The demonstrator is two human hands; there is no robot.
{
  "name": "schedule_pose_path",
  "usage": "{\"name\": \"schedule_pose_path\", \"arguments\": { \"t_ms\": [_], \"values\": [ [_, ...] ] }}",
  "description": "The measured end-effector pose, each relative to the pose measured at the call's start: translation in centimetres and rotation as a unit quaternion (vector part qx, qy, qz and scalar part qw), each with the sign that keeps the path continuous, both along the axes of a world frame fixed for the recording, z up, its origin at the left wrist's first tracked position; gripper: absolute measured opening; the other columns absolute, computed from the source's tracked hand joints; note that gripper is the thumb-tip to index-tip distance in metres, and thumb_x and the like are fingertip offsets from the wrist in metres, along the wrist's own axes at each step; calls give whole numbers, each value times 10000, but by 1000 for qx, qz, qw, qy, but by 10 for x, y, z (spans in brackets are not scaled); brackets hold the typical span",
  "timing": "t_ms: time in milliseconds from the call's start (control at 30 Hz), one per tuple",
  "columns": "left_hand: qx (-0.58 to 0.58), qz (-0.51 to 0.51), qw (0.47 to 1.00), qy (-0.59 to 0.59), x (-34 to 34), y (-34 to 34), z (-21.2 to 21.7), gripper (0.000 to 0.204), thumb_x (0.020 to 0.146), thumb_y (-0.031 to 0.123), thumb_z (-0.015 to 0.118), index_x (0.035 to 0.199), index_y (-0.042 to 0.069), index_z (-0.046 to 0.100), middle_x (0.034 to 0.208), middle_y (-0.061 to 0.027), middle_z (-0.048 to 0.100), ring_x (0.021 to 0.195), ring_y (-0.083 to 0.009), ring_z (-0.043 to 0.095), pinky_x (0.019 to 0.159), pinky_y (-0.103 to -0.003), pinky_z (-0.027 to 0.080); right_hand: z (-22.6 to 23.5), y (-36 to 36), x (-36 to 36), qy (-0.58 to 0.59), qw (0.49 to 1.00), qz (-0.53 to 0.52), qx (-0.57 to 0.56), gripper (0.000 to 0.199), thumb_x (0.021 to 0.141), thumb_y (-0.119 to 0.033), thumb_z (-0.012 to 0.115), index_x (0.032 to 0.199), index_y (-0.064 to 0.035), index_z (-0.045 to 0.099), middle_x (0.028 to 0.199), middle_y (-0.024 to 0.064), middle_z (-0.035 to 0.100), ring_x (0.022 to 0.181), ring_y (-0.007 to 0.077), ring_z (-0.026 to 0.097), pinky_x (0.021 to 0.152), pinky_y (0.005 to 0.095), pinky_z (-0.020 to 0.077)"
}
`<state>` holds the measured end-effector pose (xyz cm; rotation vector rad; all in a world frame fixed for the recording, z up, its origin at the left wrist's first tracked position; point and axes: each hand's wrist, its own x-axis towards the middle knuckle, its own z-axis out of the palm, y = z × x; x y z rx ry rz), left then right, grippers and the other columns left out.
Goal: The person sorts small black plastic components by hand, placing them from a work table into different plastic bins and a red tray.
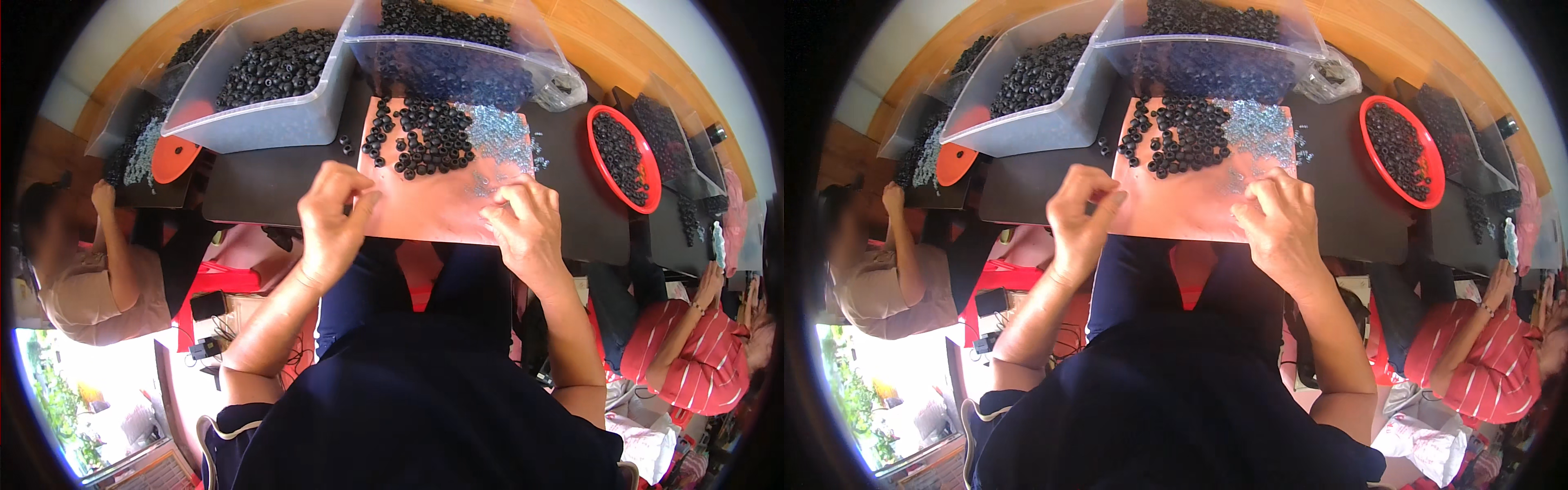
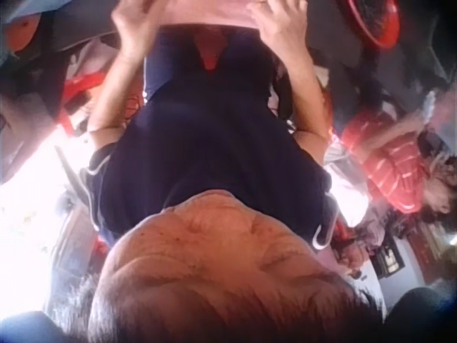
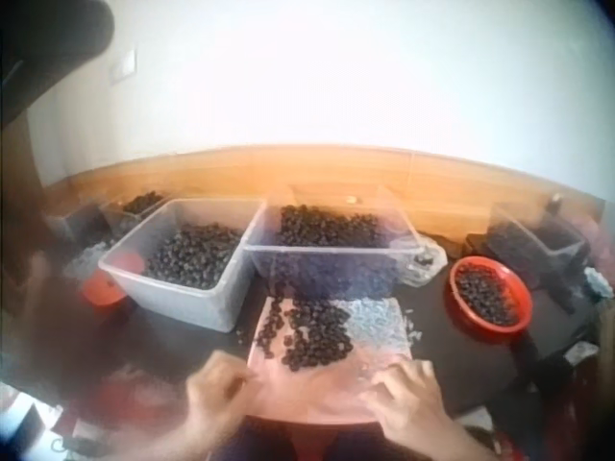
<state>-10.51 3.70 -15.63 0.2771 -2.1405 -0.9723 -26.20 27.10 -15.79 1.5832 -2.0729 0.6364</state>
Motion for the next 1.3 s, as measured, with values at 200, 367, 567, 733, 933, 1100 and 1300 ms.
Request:
{"name": "schedule_pose_path", "arguments": {
  "t_ms": [200,367,567,733,933,1100,1300],
  "values": [
    [-71,-9,997,-33,-5,0,-19,103,771,-64,708,827,-5,645,824,-81,585,683,-167,572,609,-285,469,-8,-11,-9,33,998,-9,49,97,781,-86,680,847,-69,611,983,54,572,1060,272,567,864,426,393],
    [-165,-14,986,13,-31,1,-14,121,714,-8,727,780,55,646,809,-77,583,773,-290,612,653,-389,516,-12,-22,-14,26,999,-9,36,105,798,-94,680,870,-63,610,985,76,579,1088,305,565,872,438,401],
    [-253,-11,967,-31,-53,-1,-23,138,698,40,739,803,41,650,846,-88,577,815,-297,615,664,-399,529,-13,-22,-13,43,996,-14,83,117,817,-106,679,909,-56,626,969,86,580,1107,336,563,898,452,409],
    [-334,6,937,-100,-60,-8,-29,123,725,75,727,791,33,631,866,-108,575,820,-304,623,656,-405,537,-14,-26,-13,50,997,-11,63,113,786,-108,655,877,-57,611,972,91,573,1083,326,564,885,450,400],
    [-293,-22,952,-87,-40,1,-18,89,759,77,712,800,42,641,843,-101,582,790,-295,626,638,-415,535,4,-33,-2,13,1000,11,6,105,785,-102,607,879,-60,589,974,102,559,1063,321,563,879,449,382],
    [-258,-9,961,-95,-20,0,-21,116,768,52,706,883,58,692,848,-89,591,804,-288,636,665,-400,538,2,-50,11,17,999,34,27,78,800,-93,593,870,-59,588,952,104,551,1057,317,565,869,435,381],
    [-172,11,978,-116,-12,-2,-20,204,779,63,721,981,47,700,863,-93,594,811,-282,633,694,-387,534,-12,-64,10,81,994,40,59,63,778,-91,616,825,-53,601,934,100,557,1065,306,551,862,431,389]
  ]
}}
